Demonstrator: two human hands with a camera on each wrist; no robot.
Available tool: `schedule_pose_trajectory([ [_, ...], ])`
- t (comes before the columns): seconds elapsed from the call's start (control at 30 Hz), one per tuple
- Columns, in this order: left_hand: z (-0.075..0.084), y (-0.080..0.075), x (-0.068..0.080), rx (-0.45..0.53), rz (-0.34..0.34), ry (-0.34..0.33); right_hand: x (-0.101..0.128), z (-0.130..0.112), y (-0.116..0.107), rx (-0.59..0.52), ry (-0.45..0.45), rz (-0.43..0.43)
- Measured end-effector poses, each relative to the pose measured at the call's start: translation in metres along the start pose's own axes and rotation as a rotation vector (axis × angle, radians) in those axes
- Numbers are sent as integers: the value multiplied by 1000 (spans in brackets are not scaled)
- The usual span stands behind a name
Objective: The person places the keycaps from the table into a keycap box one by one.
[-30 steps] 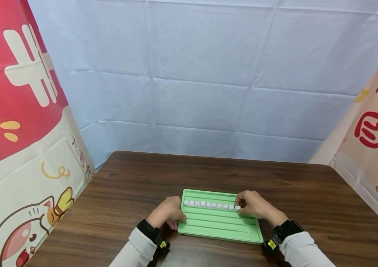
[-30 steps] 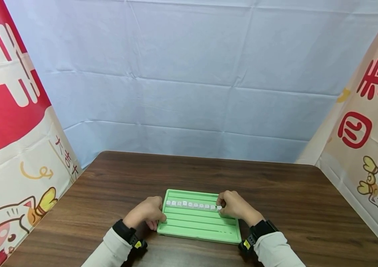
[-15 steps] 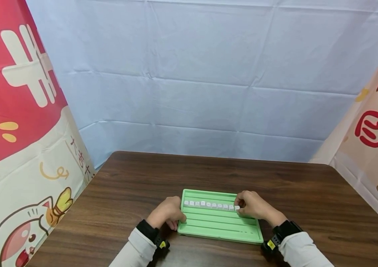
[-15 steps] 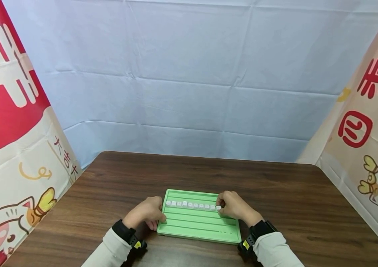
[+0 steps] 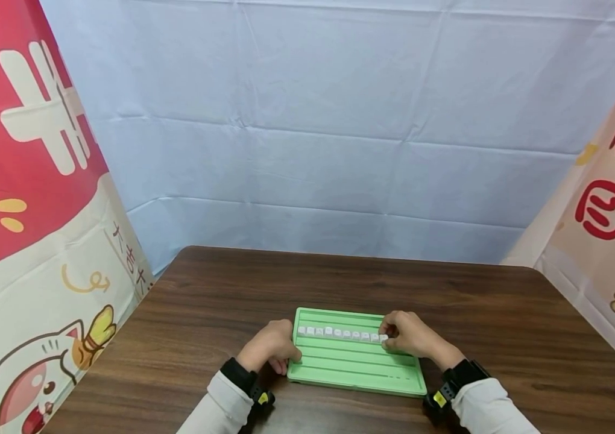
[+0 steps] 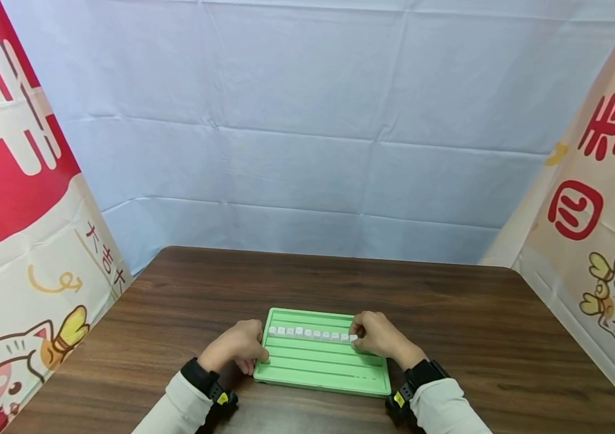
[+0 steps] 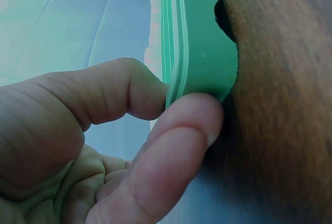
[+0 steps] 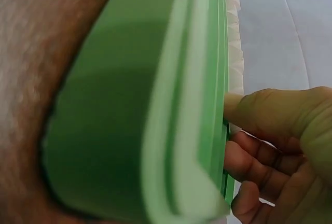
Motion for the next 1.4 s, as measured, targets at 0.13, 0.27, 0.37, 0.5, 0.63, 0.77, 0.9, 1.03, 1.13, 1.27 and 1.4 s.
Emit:
schedule_pose_trajectory([
  [0.13,1,-1,0,-8,1,1,0,0,0,-1,3,3],
  [0.27,2,-2,1,-12,2,2,-1,0,0,6,3,-3],
  [0.37,2,-2,1,-14,5,8,-1,0,-1,9,2,-2],
  [0.5,2,-3,1,-18,10,9,-1,-1,-2,2,2,4],
  [0.63,2,-3,0,-20,7,11,0,-1,-2,-5,11,6],
  [0.77,2,-3,-1,-21,5,13,1,-1,-2,-4,18,12],
  [0.9,2,-3,-1,-23,2,5,2,-1,-1,-10,16,9],
  [1.03,1,-2,0,-24,3,-1,2,-1,-1,-15,10,4],
  [1.13,1,-2,1,-21,4,0,2,-1,0,-18,10,-1],
  [1.27,1,-2,2,-18,4,-2,3,-1,0,-21,14,-5],
  [1.4,1,-1,2,-16,3,-1,3,-2,1,-17,17,-1],
])
Point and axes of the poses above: each hand's wrist, its own x-axis away from the middle knuckle, its own y-axis out of the palm, z = x × y, the point moved 2 cm from there along -x, towards the middle knuckle, and after that the axes turned 10 degrees about -x, right-handed, at the moved point
